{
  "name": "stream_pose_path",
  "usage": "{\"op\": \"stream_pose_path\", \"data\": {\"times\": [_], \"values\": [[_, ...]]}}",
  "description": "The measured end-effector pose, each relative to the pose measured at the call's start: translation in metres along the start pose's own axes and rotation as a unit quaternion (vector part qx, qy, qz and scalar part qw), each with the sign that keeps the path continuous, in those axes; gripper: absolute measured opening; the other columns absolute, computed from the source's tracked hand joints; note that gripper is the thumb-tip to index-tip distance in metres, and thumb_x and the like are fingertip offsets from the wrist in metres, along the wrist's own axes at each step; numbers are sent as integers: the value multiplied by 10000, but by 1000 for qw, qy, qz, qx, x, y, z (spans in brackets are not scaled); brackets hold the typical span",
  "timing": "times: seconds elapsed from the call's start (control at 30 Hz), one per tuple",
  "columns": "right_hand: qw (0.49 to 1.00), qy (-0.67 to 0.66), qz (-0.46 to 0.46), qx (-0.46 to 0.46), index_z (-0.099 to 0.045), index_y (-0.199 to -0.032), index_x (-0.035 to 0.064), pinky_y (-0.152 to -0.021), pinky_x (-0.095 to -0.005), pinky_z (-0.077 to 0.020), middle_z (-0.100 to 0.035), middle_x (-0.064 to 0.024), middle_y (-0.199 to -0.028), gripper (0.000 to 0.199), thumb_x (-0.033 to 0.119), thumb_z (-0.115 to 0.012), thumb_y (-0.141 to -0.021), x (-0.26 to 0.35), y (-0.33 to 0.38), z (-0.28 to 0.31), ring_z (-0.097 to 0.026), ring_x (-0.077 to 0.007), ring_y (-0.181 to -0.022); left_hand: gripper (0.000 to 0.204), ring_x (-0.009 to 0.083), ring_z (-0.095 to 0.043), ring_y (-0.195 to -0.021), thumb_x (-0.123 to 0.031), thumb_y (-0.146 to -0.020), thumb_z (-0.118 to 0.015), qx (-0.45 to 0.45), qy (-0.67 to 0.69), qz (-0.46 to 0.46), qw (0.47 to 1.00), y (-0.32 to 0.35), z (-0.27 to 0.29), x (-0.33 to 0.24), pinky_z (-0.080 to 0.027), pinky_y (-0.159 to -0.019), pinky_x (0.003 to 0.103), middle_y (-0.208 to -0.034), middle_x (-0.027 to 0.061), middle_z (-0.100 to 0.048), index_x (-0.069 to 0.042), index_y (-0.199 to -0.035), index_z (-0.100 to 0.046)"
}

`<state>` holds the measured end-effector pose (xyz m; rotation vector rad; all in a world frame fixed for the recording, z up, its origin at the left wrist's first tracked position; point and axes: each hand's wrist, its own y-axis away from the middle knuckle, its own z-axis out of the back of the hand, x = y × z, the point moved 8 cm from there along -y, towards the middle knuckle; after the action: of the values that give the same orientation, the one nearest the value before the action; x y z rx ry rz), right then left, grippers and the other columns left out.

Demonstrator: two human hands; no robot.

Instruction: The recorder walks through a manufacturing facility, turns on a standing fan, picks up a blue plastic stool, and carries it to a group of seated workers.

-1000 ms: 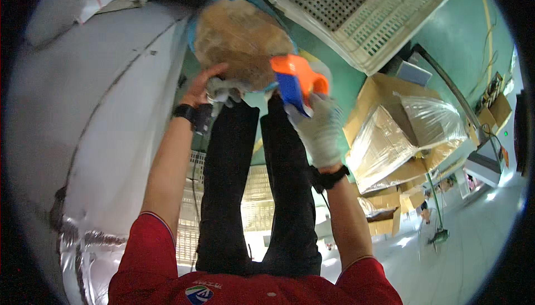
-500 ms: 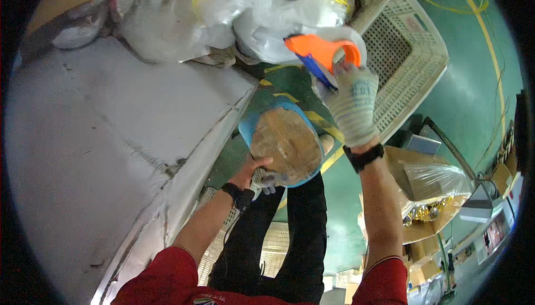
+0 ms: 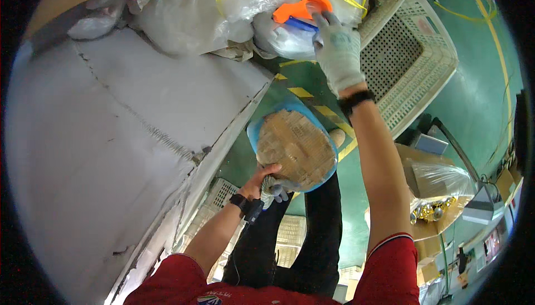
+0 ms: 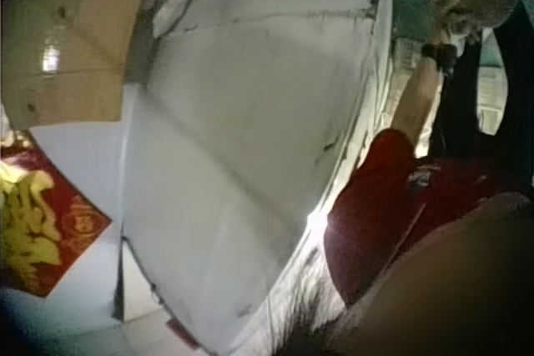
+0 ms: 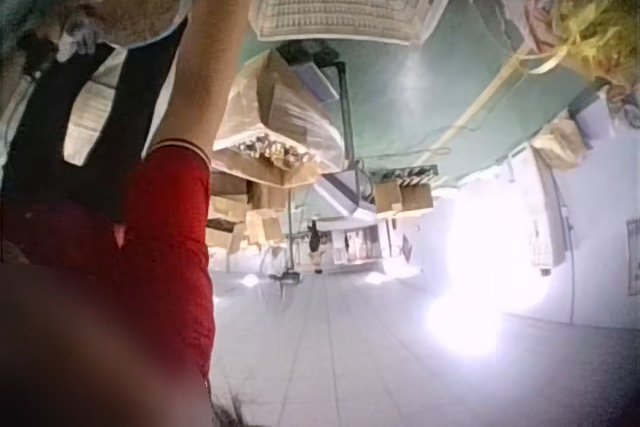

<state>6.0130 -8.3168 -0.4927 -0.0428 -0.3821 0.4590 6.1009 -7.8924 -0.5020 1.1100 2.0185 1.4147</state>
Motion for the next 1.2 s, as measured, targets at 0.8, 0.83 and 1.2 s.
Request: {"op": "stream_pose_path", "data": {"times": [0.8, 0.83, 1.2], "values": [[530, -674, -511, -59, -569, -1375, 77, -1074, -317, -403, -606, -72, -1327, 566, 525, -460, -1046, -6, 457, 318, -539, -183, -1213, 768, 297, -638, -1120, -95, -794, -755, 59, -488, 37, 870, 218, -241, 30, -591, -855, 442, -1321, 146, -586, -44, -1471, -395], [533, -661, -519, -96, -569, -1375, 77, -1074, -317, -403, -606, -72, -1327, 566, 525, -460, -1046, 2, 475, 339, -539, -183, -1213, 751, 301, -681, -1035, -90, -795, -750, 62, -490, 79, 866, 229, -260, 45, -625, -763, 444, -1300, 161, -597, -39, -1458, -403], [383, -545, -625, -407, -588, -1357, -7, -1080, -319, -386, -646, -118, -1268, 784, 666, -391, -1008, 185, 681, 464, -574, -202, -1141, 833, 252, -511, -1296, -189, -796, -799, 314, -731, 154, 586, 304, -355, 181, -396, -1102, 371, -1451, 83, -510, -35, -1504, -388]]}}
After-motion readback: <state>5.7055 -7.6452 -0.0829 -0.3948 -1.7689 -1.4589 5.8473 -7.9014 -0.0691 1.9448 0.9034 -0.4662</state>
